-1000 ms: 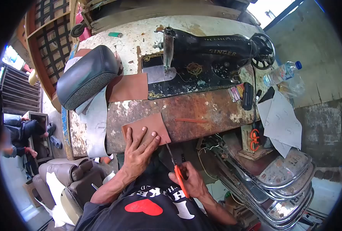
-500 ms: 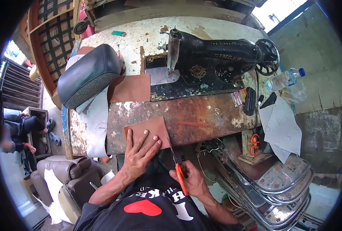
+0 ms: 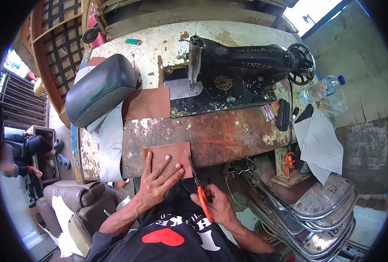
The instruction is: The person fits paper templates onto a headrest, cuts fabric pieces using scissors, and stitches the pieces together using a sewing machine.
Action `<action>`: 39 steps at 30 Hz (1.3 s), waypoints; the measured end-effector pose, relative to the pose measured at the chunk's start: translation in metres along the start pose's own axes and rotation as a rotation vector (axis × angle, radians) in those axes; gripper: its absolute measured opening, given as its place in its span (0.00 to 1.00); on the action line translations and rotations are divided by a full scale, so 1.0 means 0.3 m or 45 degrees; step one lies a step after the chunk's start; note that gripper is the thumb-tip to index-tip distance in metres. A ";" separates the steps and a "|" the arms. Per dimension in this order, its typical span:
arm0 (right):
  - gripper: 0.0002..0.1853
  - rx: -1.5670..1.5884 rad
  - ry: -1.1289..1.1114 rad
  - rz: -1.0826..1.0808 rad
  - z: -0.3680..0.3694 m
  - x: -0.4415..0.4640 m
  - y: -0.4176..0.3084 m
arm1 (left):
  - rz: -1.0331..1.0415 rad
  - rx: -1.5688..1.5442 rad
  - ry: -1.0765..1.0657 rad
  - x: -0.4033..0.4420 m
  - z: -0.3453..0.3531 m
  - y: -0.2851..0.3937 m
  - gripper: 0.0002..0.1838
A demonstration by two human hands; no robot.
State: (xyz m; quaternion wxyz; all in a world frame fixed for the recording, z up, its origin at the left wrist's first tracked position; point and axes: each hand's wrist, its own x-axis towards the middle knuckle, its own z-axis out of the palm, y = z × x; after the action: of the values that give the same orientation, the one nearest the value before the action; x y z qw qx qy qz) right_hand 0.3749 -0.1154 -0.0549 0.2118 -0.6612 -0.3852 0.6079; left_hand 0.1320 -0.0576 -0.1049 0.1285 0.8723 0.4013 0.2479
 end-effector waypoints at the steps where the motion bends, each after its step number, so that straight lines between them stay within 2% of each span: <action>1: 0.26 -0.040 0.007 -0.015 -0.002 0.000 0.007 | -0.008 -0.014 0.011 0.000 0.001 -0.001 0.26; 5: 0.26 0.086 -0.021 0.178 -0.004 -0.037 -0.044 | -0.004 -0.004 0.011 -0.003 -0.003 -0.004 0.26; 13: 0.25 -0.017 0.023 0.006 -0.012 0.003 0.002 | 0.112 -0.025 0.015 -0.017 -0.006 -0.028 0.24; 16: 0.25 -0.048 -0.005 0.152 -0.031 -0.021 -0.052 | 0.125 -0.068 -0.005 -0.020 -0.016 -0.034 0.24; 23: 0.25 -0.118 -0.045 0.060 -0.059 0.021 -0.035 | 0.175 -0.088 -0.065 -0.037 -0.029 -0.050 0.24; 26: 0.21 -0.264 -0.102 -0.043 -0.091 0.024 -0.055 | 0.181 -0.097 -0.084 -0.039 -0.035 -0.058 0.24; 28: 0.22 -0.242 -0.150 0.107 -0.109 0.007 -0.097 | 0.205 -0.104 -0.122 -0.035 -0.051 -0.056 0.24; 31: 0.23 -0.371 -0.170 0.160 -0.131 0.024 -0.114 | 0.234 -0.113 -0.143 -0.031 -0.064 -0.065 0.24; 35: 0.23 -0.346 -0.189 0.101 -0.154 0.056 -0.120 | 0.253 -0.129 -0.159 -0.031 -0.071 -0.071 0.24; 37: 0.29 -0.488 -0.194 0.077 -0.184 0.060 -0.125 | 0.282 -0.127 -0.169 -0.027 -0.073 -0.075 0.24; 39: 0.29 -0.553 -0.182 0.082 -0.204 0.060 -0.152 | 0.292 -0.147 -0.171 -0.025 -0.073 -0.077 0.24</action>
State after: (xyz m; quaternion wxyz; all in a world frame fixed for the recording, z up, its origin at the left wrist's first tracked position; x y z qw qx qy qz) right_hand 0.4220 -0.0621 -0.0218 0.0172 -0.6586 -0.4996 0.5625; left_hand 0.1014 -0.0479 -0.0985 0.1757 0.9183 0.2745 0.2245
